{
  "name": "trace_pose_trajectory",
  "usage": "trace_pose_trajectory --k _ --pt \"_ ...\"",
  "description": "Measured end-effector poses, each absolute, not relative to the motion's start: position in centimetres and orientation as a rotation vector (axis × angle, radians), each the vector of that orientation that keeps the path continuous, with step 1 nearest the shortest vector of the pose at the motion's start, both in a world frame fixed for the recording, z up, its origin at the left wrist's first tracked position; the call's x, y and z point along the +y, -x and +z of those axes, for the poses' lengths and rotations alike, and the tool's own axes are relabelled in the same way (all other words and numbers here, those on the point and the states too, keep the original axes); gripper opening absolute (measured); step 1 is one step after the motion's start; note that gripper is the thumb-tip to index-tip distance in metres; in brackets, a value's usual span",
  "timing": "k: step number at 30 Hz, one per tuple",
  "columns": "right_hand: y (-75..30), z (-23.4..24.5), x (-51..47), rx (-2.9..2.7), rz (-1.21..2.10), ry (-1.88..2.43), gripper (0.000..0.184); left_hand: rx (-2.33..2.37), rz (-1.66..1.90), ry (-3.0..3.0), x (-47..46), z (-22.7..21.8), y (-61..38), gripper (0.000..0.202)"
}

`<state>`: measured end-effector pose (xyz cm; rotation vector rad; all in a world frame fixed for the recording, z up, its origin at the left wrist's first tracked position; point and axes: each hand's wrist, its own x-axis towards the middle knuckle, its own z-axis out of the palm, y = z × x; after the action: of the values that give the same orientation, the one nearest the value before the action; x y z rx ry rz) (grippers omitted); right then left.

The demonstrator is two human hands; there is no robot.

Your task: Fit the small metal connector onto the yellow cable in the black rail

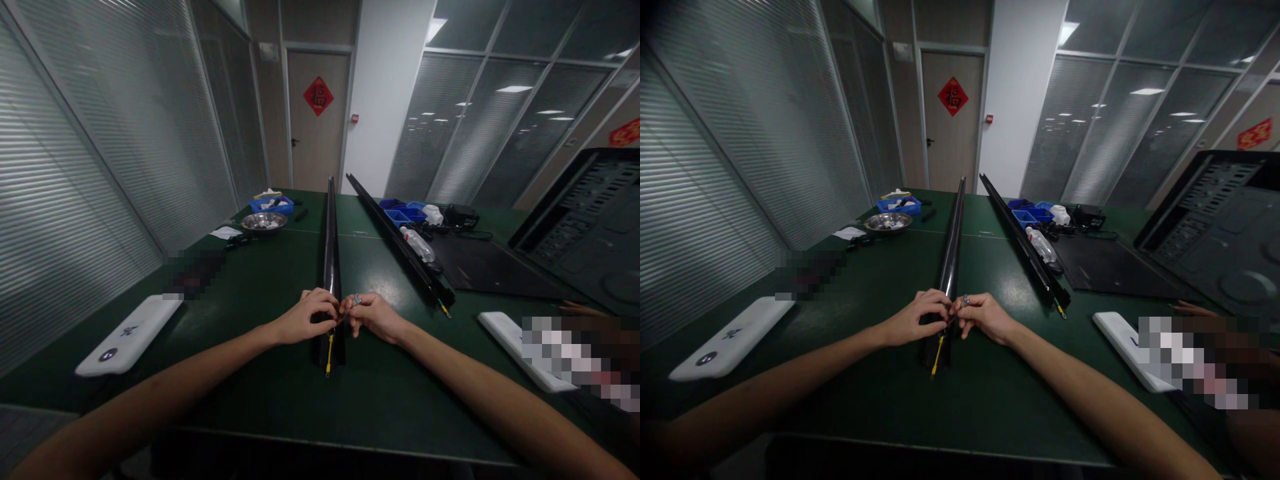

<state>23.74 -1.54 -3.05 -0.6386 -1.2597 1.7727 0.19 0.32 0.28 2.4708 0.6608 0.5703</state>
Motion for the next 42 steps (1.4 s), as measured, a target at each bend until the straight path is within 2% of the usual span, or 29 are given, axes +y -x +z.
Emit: trace_pose_trajectory --k 15,28,42 --pt "-23.4 -2.7 -1.8 -1.270 1.760 0.623 0.010 0.662 0.549 -2.484 0.3 0.4 -0.1 0.014" --pt "-23.4 -2.7 -2.0 -1.318 1.746 0.574 0.017 0.645 0.556 -2.508 0.6 -0.2 -0.1 0.017" --pt "-22.8 -2.4 -2.7 -1.358 1.661 0.597 0.016 0.623 0.564 -2.525 0.8 -0.5 0.0 0.010"
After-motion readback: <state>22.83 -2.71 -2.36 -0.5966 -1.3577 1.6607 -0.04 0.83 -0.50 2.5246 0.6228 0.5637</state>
